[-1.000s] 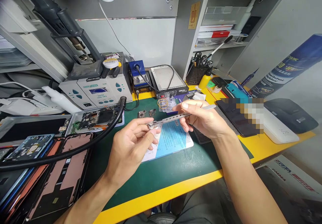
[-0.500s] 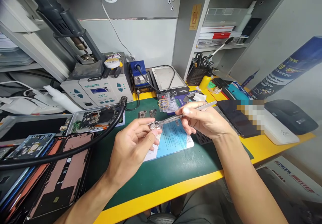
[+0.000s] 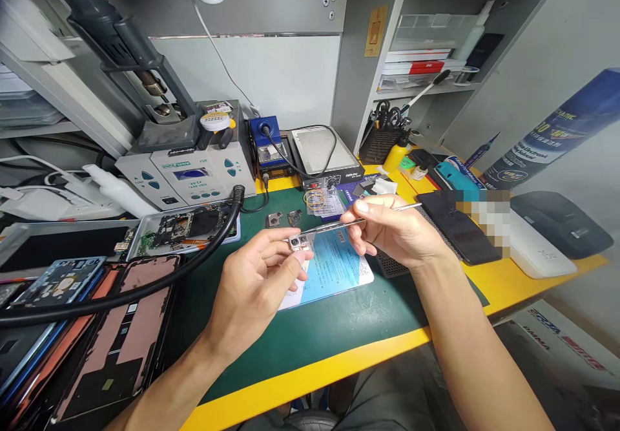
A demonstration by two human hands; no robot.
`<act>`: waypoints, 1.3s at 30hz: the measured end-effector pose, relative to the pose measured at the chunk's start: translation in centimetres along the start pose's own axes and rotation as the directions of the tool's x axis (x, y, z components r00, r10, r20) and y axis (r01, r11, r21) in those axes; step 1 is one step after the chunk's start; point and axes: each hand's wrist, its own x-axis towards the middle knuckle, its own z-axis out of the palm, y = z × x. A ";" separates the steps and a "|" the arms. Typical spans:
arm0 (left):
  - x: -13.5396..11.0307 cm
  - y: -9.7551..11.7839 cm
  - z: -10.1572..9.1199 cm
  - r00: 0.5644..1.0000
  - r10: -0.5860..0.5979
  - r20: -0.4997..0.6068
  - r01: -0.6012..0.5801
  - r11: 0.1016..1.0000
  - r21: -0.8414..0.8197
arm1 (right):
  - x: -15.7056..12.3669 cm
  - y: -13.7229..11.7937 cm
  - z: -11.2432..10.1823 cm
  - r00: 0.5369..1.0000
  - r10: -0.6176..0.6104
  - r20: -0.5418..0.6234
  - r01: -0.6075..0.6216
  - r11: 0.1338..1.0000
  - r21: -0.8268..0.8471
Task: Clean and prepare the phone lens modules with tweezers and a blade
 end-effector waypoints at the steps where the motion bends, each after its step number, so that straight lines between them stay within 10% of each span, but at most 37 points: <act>1: 0.0 0.0 0.0 1.000 0.001 0.001 -0.001 1.000 0.001 | 0.0 0.0 0.1 1.000 0.004 -0.005 -0.004 1.000 -0.016; 39: -0.2 -0.3 0.2 0.999 0.045 -0.020 -0.043 0.997 0.067 | 0.5 -0.2 1.0 0.988 -0.023 -0.155 0.005 0.994 -0.112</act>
